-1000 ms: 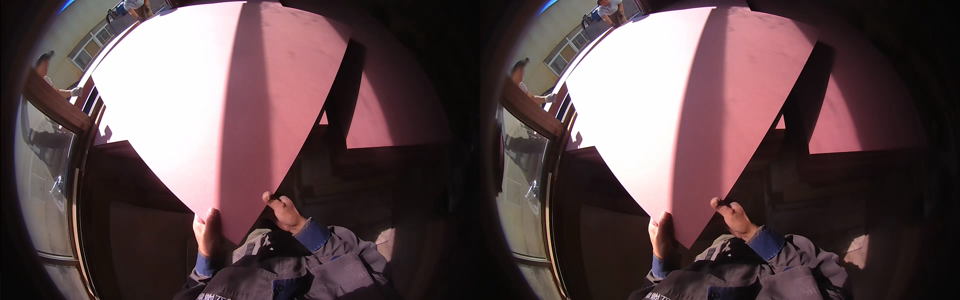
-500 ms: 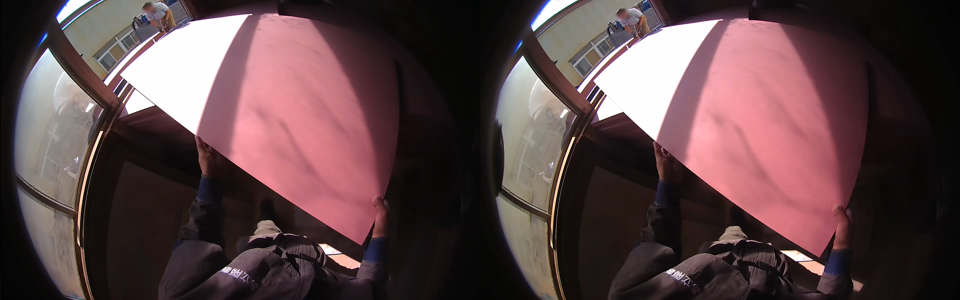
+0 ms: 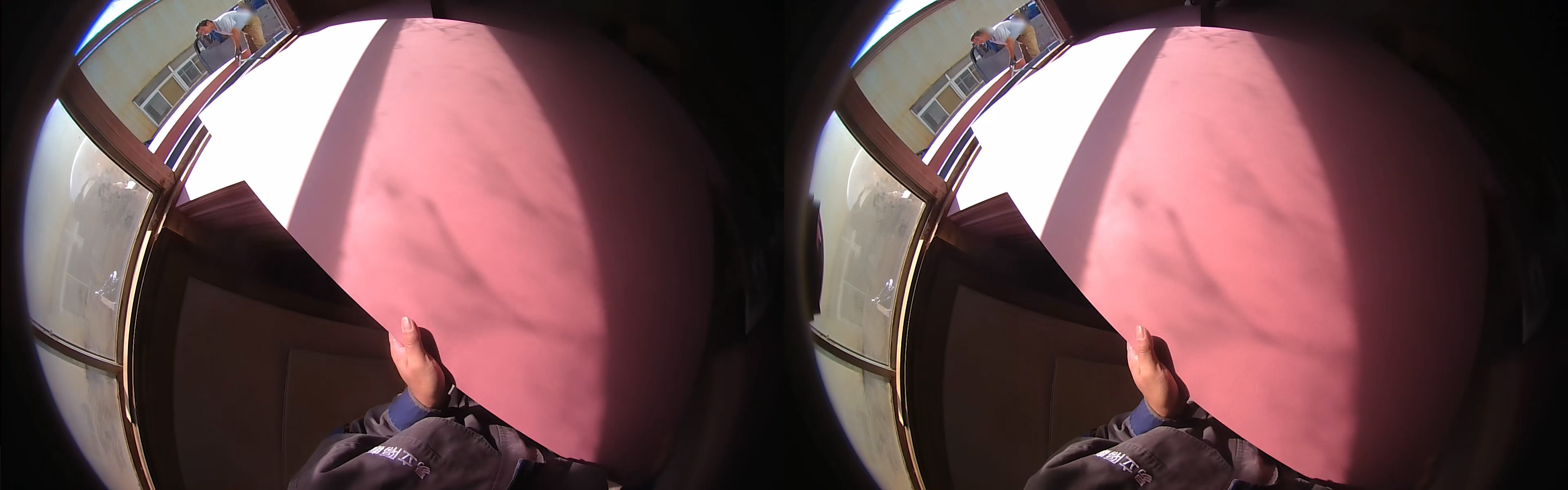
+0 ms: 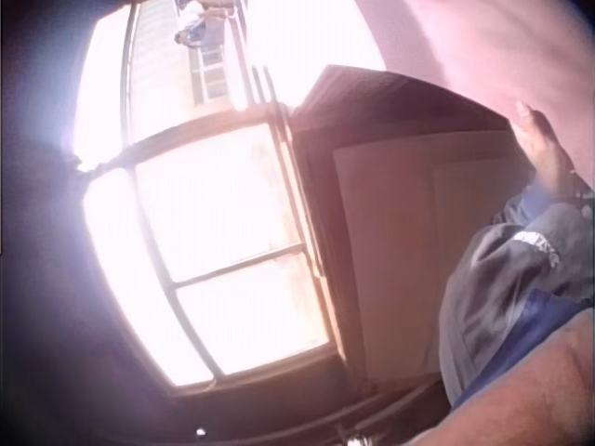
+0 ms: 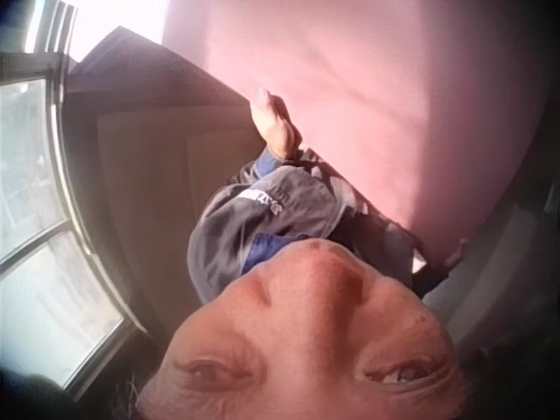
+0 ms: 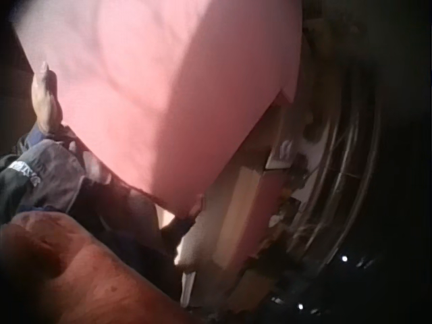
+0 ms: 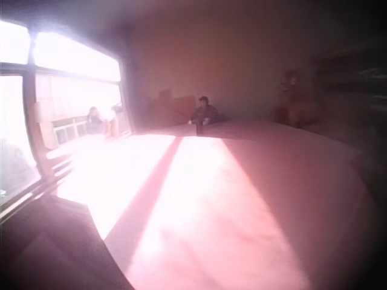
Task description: The person repeatedly lifts and places large pink sheets onto a stack on a table. The hands handle the sheets one at a time, aligning them with the existing pile. The task continues throughout the clip without visible completion.
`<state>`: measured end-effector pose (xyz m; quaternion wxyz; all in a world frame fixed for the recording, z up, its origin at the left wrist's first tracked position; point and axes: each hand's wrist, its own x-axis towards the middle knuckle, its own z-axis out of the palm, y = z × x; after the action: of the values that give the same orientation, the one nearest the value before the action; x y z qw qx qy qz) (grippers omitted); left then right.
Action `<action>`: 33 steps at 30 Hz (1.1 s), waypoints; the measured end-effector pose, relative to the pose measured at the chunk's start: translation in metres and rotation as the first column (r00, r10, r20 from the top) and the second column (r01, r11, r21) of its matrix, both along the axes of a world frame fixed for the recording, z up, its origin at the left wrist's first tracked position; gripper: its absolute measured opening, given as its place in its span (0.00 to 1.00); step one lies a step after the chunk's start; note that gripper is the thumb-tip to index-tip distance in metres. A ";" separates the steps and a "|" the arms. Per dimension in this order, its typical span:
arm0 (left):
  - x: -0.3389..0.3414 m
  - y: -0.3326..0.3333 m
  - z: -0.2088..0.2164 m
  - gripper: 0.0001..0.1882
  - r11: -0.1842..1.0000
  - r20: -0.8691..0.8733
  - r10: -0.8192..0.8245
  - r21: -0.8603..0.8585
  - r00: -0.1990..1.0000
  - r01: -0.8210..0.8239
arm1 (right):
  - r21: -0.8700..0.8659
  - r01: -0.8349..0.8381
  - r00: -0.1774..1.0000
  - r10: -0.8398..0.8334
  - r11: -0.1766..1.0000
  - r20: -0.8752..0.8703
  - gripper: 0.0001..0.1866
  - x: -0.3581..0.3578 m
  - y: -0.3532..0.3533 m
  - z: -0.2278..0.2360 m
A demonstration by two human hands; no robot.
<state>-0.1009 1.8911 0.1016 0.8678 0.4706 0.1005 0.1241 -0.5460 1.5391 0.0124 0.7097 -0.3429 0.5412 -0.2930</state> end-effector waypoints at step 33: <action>0.187 0.077 0.025 0.07 0.877 -0.077 -0.480 -0.072 0.874 0.475 | 0.062 -0.759 0.533 0.565 0.648 0.629 0.11 0.468 0.269 0.071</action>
<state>0.0856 1.9678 0.1269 0.8776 0.4639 0.0245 -0.1183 -0.0782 1.8081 0.0837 0.9378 -0.2995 0.1752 0.0117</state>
